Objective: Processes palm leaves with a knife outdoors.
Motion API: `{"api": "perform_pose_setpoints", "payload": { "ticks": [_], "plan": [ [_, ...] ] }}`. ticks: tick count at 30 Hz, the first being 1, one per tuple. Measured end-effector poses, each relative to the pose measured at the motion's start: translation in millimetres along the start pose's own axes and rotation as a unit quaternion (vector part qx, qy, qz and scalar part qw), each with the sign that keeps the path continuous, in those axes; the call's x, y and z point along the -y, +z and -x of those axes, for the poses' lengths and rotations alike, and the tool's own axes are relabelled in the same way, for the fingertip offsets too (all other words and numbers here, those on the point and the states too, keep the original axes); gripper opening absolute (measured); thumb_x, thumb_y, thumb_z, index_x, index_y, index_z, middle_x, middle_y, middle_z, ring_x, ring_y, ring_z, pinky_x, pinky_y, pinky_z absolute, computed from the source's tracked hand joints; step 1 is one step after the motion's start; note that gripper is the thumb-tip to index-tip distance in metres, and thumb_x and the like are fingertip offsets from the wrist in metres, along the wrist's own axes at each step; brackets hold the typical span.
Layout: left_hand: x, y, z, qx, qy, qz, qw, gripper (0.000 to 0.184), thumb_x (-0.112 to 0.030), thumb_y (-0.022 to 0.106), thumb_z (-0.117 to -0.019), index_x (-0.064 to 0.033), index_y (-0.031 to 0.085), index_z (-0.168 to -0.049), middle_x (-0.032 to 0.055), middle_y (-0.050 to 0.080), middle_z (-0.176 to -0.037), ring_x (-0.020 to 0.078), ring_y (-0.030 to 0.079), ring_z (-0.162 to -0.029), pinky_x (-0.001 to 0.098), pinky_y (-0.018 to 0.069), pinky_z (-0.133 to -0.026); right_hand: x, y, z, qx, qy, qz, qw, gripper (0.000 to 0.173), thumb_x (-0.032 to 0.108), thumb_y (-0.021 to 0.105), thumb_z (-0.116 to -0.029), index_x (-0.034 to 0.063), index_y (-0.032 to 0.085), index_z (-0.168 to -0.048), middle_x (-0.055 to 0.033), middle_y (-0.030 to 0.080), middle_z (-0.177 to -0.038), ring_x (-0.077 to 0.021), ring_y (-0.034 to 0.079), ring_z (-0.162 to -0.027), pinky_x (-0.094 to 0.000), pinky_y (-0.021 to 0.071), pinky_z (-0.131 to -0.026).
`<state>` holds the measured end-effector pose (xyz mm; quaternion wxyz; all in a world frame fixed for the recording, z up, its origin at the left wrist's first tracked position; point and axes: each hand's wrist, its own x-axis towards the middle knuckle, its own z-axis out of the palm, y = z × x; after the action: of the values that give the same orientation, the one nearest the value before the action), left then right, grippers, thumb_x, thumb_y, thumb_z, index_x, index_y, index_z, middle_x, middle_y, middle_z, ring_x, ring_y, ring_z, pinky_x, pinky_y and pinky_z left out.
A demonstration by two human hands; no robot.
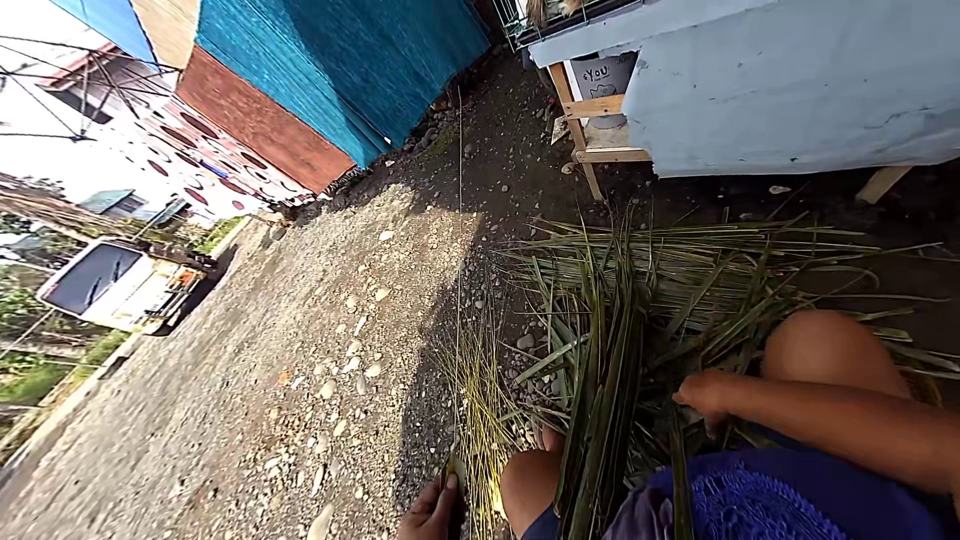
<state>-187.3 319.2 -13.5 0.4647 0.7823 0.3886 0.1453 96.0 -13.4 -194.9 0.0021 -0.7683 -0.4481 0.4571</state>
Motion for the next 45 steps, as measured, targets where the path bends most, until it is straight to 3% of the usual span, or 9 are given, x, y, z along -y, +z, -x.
{"api": "perform_pose_setpoints", "payload": {
  "ticks": [5,12,19,22,25,29,35,40,45],
  "plan": [
    [-15,13,3,0.020,0.014,0.009,1.000,0.022,-0.012,0.050,-0.1045,-0.0039,0.066,-0.092,-0.0016,0.065,-0.065,0.0065,0.062,-0.056,0.0242,0.0548,-0.057,16,25,-6,0.005,-0.039,0.029,0.999,0.074,0.017,0.075,-0.0912,0.0184,0.042,-0.158,-0.0265,0.064,-0.128,-0.0481,0.060,-0.120,-0.0693,0.0466,-0.095],
    [-27,15,7,0.025,0.035,0.020,0.999,0.022,-0.010,0.050,-0.1042,-0.0034,0.066,-0.091,-0.0006,0.067,-0.066,0.0072,0.063,-0.056,0.0243,0.0554,-0.057,13,0,-6,-0.007,-0.046,-0.043,0.998,0.042,0.031,0.060,-0.1036,-0.0029,0.064,-0.127,-0.0289,0.065,-0.124,-0.0471,0.060,-0.121,-0.0681,0.0453,-0.099],
    [-26,8,4,0.001,0.044,0.043,0.998,0.021,-0.009,0.047,-0.1046,-0.0056,0.064,-0.092,-0.0034,0.066,-0.066,0.0054,0.063,-0.056,0.0236,0.0560,-0.058,-17,-59,32,-0.024,-0.017,-0.259,0.965,0.043,0.038,0.048,-0.1096,-0.0021,0.063,-0.106,-0.0078,0.058,-0.072,-0.0143,0.047,-0.056,-0.0340,0.0420,-0.058],
    [-29,10,5,0.003,0.044,0.040,0.998,0.022,-0.010,0.048,-0.1044,-0.0047,0.065,-0.093,-0.0026,0.066,-0.066,0.0058,0.062,-0.056,0.0237,0.0556,-0.057,-39,-64,35,-0.066,-0.025,-0.406,0.911,0.042,0.040,0.047,-0.1097,0.0032,0.062,-0.097,-0.0010,0.055,-0.061,-0.0085,0.045,-0.044,-0.0259,0.0404,-0.047],
    [-34,14,6,0.006,0.045,0.036,0.998,0.022,-0.011,0.049,-0.1046,-0.0048,0.066,-0.091,-0.0015,0.067,-0.067,0.0065,0.064,-0.057,0.0241,0.0562,-0.057,-47,-58,37,-0.083,-0.077,-0.567,0.816,0.037,0.033,0.041,-0.1119,0.0061,0.061,-0.128,0.0000,0.061,-0.066,-0.0057,0.047,-0.044,-0.0215,0.0414,-0.044],
    [-46,28,7,0.018,0.041,0.071,0.996,0.021,-0.008,0.046,-0.1058,-0.0028,0.065,-0.100,0.0004,0.069,-0.072,0.0079,0.065,-0.059,0.0246,0.0578,-0.059,-46,-38,17,-0.104,-0.002,-0.710,0.697,0.037,0.036,0.041,-0.1117,0.0068,0.057,-0.126,-0.0024,0.060,-0.066,-0.0088,0.050,-0.043,-0.0232,0.0442,-0.042],
    [-66,73,5,0.089,0.045,0.181,0.978,0.020,-0.006,0.043,-0.1029,-0.0008,0.062,-0.109,0.0068,0.070,-0.078,0.0118,0.068,-0.063,0.0264,0.0593,-0.061,-39,-12,-11,-0.098,0.234,-0.511,0.821,0.049,0.043,0.057,-0.1052,-0.0032,0.058,-0.122,-0.0102,0.066,-0.078,-0.0125,0.055,-0.055,-0.0288,0.0483,-0.056],
    [-99,93,1,0.094,0.055,0.288,0.951,0.020,-0.004,0.041,-0.1033,-0.0017,0.058,-0.112,0.0082,0.069,-0.087,0.0139,0.069,-0.072,0.0288,0.0607,-0.067,-25,-10,-8,-0.085,0.230,-0.321,0.915,0.047,0.035,0.062,-0.1030,-0.0105,0.061,-0.116,-0.0219,0.066,-0.100,-0.0287,0.067,-0.083,-0.0444,0.0556,-0.081],
    [-141,97,-13,0.070,0.119,0.409,0.902,0.022,-0.001,0.032,-0.1060,-0.0059,0.051,-0.116,0.0075,0.071,-0.100,0.0183,0.072,-0.088,0.0372,0.0612,-0.083,-33,-9,-11,-0.138,0.133,-0.358,0.914,0.055,0.043,0.058,-0.1049,-0.0085,0.060,-0.124,-0.0238,0.065,-0.100,-0.0306,0.062,-0.081,-0.0484,0.0515,-0.080]
  ]
}}
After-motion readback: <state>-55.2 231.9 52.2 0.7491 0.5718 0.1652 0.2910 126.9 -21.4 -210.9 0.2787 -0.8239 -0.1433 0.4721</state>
